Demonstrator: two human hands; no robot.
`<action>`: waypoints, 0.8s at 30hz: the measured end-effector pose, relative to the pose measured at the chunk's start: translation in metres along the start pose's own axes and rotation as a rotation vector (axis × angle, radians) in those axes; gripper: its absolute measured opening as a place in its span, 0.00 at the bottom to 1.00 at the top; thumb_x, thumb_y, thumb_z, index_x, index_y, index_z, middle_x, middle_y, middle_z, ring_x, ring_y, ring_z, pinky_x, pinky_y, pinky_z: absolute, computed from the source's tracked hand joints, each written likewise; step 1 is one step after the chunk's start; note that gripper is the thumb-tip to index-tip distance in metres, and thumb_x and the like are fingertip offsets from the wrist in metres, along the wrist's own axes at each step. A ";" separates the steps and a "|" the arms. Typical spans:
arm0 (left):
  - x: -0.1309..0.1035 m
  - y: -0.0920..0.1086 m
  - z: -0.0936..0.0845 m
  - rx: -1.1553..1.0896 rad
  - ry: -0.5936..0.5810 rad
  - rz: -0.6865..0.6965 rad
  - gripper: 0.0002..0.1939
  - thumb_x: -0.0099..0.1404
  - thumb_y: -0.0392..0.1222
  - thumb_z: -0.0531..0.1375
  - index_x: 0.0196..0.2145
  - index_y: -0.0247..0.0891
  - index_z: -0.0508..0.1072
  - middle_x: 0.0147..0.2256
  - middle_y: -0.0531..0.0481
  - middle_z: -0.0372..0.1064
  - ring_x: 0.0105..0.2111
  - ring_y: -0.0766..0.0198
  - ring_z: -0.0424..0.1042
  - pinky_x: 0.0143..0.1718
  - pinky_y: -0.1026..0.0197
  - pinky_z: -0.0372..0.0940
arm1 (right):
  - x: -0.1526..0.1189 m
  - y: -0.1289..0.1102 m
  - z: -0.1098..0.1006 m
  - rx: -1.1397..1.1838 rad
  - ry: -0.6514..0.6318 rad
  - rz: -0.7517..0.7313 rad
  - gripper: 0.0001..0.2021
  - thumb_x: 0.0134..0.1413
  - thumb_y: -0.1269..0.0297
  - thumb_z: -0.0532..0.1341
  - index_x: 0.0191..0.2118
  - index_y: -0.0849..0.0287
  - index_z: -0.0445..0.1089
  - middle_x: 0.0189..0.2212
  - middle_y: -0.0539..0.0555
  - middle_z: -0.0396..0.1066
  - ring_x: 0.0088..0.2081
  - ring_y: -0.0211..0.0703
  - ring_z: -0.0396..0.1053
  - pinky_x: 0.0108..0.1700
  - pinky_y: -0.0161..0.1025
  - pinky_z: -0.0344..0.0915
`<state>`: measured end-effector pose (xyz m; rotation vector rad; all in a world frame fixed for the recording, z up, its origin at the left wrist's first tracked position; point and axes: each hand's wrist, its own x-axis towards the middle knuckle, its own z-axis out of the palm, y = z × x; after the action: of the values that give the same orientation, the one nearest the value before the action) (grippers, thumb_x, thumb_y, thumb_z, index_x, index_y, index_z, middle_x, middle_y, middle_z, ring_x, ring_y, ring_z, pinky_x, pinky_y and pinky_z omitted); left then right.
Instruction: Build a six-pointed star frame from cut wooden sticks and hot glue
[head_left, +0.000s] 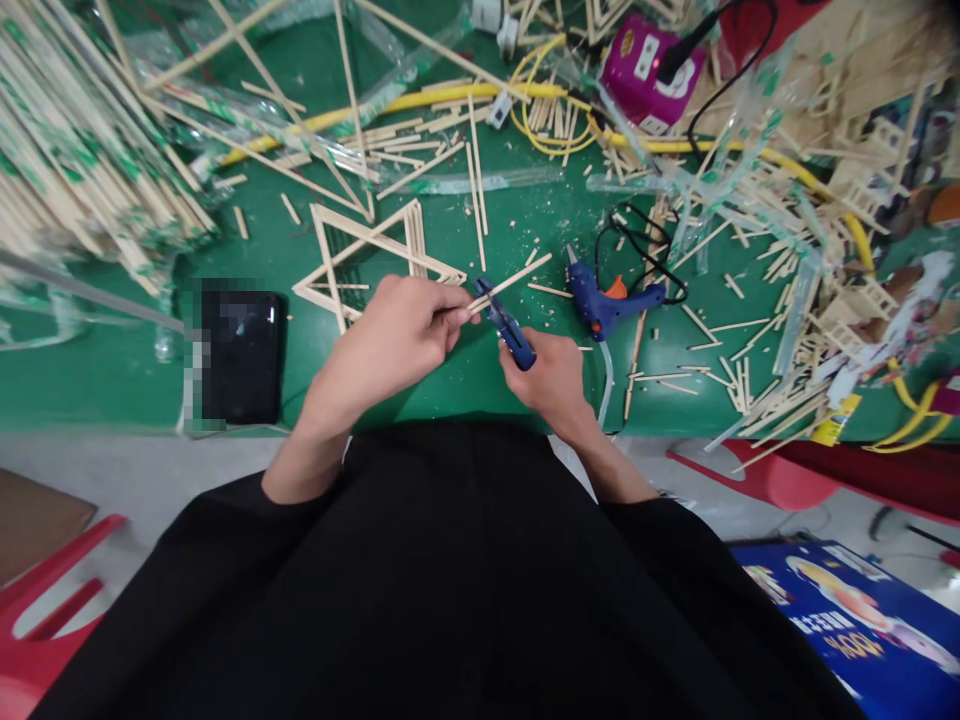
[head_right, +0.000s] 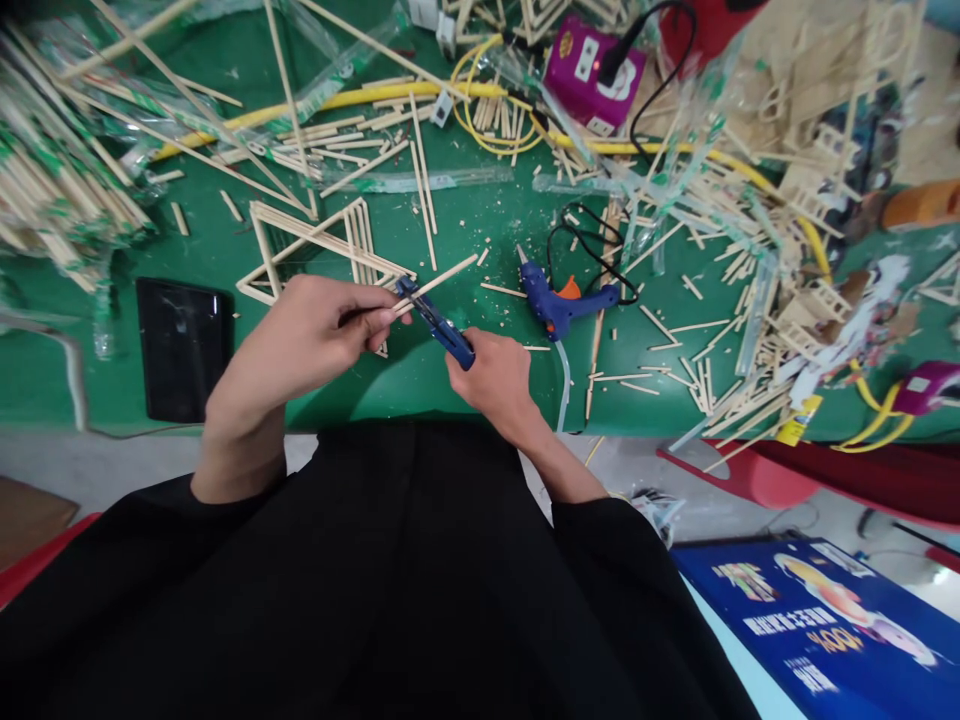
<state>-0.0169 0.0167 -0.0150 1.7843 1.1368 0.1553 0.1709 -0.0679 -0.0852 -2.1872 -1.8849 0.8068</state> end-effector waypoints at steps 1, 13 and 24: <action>0.000 -0.001 0.001 0.016 0.006 0.006 0.13 0.63 0.30 0.51 0.20 0.36 0.63 0.19 0.54 0.61 0.21 0.70 0.57 0.29 0.63 0.51 | 0.001 0.000 -0.001 0.002 -0.010 0.003 0.14 0.57 0.59 0.58 0.22 0.56 0.62 0.19 0.52 0.66 0.23 0.40 0.61 0.29 0.40 0.44; 0.007 -0.003 0.002 0.312 -0.040 -0.122 0.13 0.71 0.34 0.48 0.36 0.36 0.72 0.28 0.47 0.67 0.30 0.57 0.68 0.31 0.58 0.52 | 0.013 -0.003 -0.001 0.006 -0.083 0.075 0.16 0.55 0.60 0.58 0.21 0.54 0.53 0.18 0.51 0.61 0.22 0.38 0.55 0.29 0.40 0.43; 0.026 -0.002 0.004 0.429 -0.079 -0.123 0.14 0.68 0.29 0.47 0.40 0.35 0.72 0.36 0.41 0.73 0.34 0.52 0.73 0.29 0.57 0.55 | 0.018 0.007 0.008 0.044 -0.021 0.074 0.14 0.54 0.58 0.57 0.20 0.55 0.58 0.18 0.51 0.64 0.23 0.39 0.60 0.30 0.38 0.50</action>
<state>-0.0015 0.0341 -0.0278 2.0627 1.2870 -0.2491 0.1744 -0.0544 -0.1001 -2.2417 -1.7875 0.8786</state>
